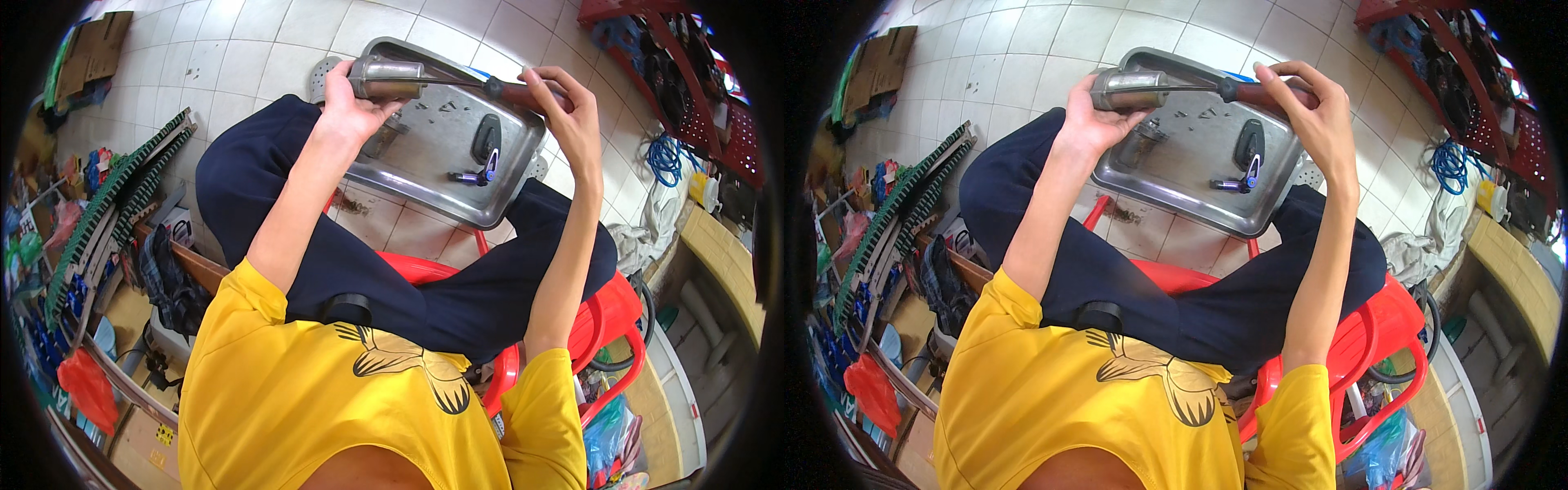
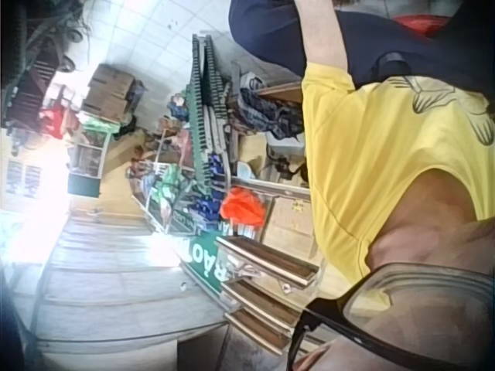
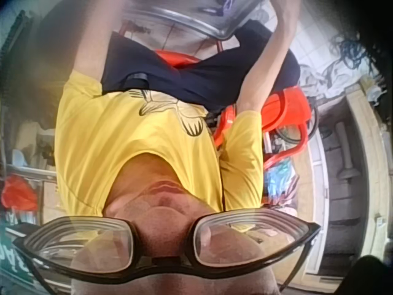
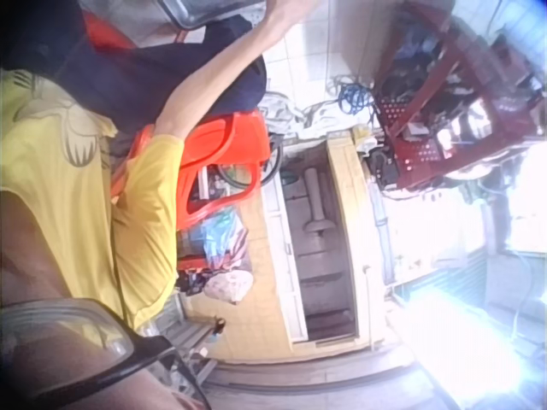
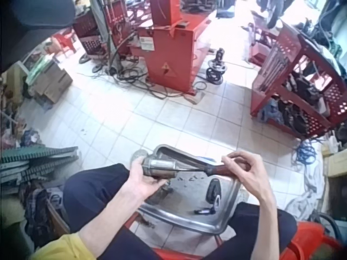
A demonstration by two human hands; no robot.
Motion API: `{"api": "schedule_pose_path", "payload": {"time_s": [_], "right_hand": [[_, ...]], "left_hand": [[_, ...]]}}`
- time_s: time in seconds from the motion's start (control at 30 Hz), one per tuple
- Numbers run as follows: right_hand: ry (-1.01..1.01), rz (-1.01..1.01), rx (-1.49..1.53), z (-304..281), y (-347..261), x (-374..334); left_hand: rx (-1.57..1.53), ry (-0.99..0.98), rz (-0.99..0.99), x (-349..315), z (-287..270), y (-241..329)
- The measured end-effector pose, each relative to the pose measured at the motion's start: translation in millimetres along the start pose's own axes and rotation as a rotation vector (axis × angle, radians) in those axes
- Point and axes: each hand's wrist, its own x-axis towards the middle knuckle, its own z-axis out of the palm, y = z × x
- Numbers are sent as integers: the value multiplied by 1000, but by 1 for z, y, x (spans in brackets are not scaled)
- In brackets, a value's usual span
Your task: The person disassembles a starter motor by using a screwdriver to remove screws and pry the components apart while holding the object over a metal tray.
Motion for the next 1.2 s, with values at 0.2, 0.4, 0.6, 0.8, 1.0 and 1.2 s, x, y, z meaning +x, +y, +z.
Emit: {"api": "schedule_pose_path", "payload": {"time_s": [0.2,0.4,0.6,0.8,1.0,1.2], "right_hand": [[-110,-130,-6,-4,3,-6],[-82,27,-82,-6,-6,-2],[-67,-120,-73,-9,14,0],[-69,-320,-162,-7,16,1],[-139,193,-9,-13,-9,0],[-44,-238,-32,-3,8,-1]], "left_hand": [[-7,0,-4,10,-7,1],[10,-2,21,1,-1,2],[1,-20,-22,12,-7,1],[-28,-5,-35,12,-9,1],[-27,-9,-18,10,-10,4],[-18,-3,-54,12,-8,0]]}}
